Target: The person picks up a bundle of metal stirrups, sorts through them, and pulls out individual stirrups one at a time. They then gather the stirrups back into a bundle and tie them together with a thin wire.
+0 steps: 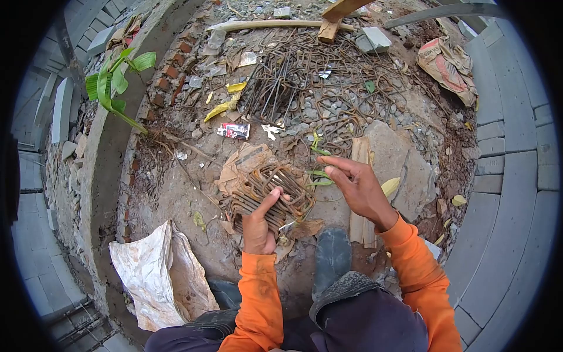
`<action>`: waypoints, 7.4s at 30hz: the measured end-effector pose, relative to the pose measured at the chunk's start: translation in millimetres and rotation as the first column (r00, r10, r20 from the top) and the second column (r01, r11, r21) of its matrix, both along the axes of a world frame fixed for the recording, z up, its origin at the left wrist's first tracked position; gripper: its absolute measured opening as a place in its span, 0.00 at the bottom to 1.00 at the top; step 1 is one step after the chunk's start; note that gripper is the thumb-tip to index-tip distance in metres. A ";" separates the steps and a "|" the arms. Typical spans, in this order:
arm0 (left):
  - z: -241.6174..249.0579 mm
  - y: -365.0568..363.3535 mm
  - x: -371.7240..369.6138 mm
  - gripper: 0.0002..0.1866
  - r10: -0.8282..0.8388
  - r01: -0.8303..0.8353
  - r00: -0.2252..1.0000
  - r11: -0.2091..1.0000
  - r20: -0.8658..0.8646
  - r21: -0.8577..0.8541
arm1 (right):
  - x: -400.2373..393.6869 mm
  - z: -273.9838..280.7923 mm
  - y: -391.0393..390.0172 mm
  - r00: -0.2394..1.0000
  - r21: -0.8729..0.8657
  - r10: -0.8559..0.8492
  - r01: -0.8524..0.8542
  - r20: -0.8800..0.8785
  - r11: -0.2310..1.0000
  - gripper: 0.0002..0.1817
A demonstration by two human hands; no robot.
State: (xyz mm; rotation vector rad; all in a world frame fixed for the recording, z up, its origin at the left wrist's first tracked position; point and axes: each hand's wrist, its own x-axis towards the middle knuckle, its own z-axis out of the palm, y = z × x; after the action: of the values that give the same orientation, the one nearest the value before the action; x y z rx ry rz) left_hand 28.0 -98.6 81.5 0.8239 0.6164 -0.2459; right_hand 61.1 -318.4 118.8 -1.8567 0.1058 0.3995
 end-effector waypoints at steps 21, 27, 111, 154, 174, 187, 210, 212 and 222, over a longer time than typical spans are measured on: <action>-3.0 -7.3 -3.1 0.17 -0.055 0.042 0.994 0.990 0.092 0.137 | -35.8 -18.5 57.8 0.961 0.530 -0.093 0.223 -0.261 0.818 0.15; -1.5 -4.8 -2.7 0.15 -0.089 0.074 0.993 0.979 0.074 0.189 | -32.7 -19.8 53.0 0.911 0.466 -0.125 0.314 -0.393 0.827 0.11; -4.7 2.6 0.1 0.10 0.134 -0.155 0.982 0.974 0.130 0.163 | -35.3 -23.2 22.0 0.843 0.687 0.113 0.342 -0.525 0.641 0.19; 3.1 -9.6 -0.9 0.12 0.037 -0.069 0.989 0.969 0.141 0.235 | -30.6 -33.1 47.2 0.978 0.346 -0.039 -0.035 0.204 0.938 0.09; -0.2 -8.6 -2.6 0.17 -0.005 -0.052 0.983 0.951 0.181 0.305 | -30.9 -9.8 40.5 0.986 0.300 -0.146 0.162 -0.074 0.940 0.11; -3.1 -2.5 -3.0 0.11 -0.047 -0.004 0.983 0.962 0.180 0.273 | -33.2 -18.7 39.3 0.999 0.026 0.010 -0.011 0.052 1.000 0.13; -5.0 -1.9 -1.4 0.13 -0.031 -0.012 0.986 0.966 0.161 0.259 | -36.2 -7.4 40.1 0.998 0.095 0.066 -0.065 -0.009 0.993 0.09; -6.8 -1.0 -2.1 0.14 -0.022 -0.007 0.990 0.978 0.138 0.206 | -35.7 -22.0 38.7 0.999 0.027 0.019 -0.020 0.033 0.999 0.09; -8.7 -2.3 -4.6 0.19 -0.040 -0.010 0.986 0.957 0.165 0.291 | -37.7 -11.4 49.8 0.997 0.123 -0.039 0.048 -0.073 0.991 0.12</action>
State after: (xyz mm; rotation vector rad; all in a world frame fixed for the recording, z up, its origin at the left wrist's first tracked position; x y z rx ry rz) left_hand 23.3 -100.9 72.8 1.1218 0.4919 -0.0976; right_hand 23.3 -268.6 107.4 -1.7146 0.1652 0.4315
